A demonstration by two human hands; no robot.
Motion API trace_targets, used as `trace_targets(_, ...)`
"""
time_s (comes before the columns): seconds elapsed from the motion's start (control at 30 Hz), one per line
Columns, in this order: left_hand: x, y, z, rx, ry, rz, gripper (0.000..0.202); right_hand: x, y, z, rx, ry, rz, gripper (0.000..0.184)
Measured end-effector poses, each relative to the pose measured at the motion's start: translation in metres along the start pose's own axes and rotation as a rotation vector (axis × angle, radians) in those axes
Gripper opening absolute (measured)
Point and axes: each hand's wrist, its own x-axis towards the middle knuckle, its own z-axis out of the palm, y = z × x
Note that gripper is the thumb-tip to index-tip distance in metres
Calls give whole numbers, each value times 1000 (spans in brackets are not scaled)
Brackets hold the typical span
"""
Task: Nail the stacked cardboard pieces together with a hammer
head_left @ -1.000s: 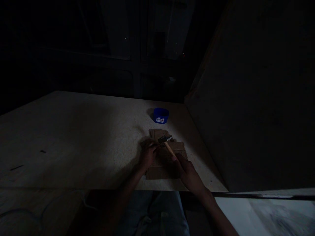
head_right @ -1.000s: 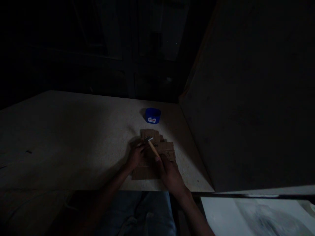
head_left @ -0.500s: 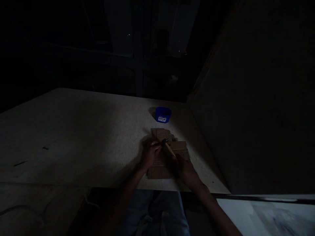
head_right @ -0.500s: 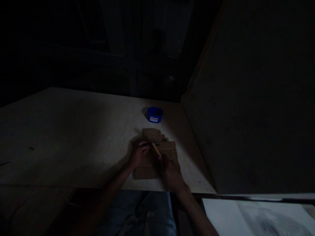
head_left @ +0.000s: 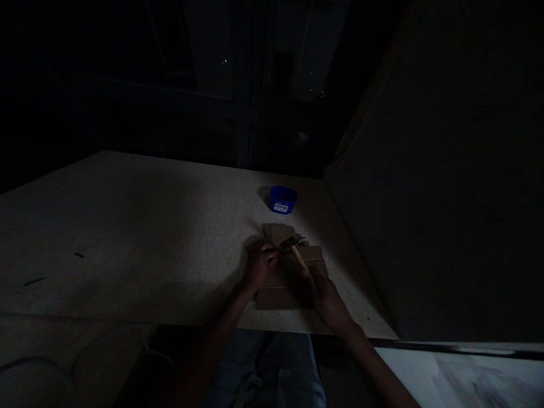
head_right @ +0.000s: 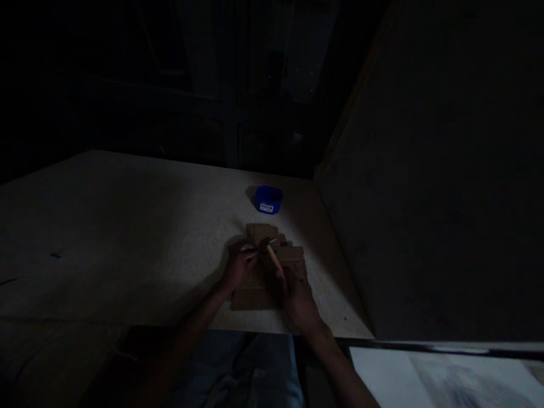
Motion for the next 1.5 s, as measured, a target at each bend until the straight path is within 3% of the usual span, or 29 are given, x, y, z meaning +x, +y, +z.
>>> trace_targets(0.2, 2, 3, -2, 22, 23, -4, 10, 1, 0, 2, -50, -52, 32, 58)
trace_targets(0.43, 2, 6, -5, 66, 24, 11, 11, -10, 0, 0, 157, 85, -13, 62)
trace_targets(0.7, 7, 12, -9, 150, -30, -20, 19, -15, 22, 17, 178, 107, -8, 65)
trace_targets(0.9, 12, 14, -10, 149, -78, -34, 18, -18, 28, 25, 250, 194, 22, 70)
trace_targets(1.37, 15, 15, -8, 107, -48, -88, 16, -34, 30, 25, 385, 287, 133, 73)
trace_targets(1.5, 16, 15, -14, 100, -48, -76, 27, -48, 26, 30, 443, 286, 191, 70)
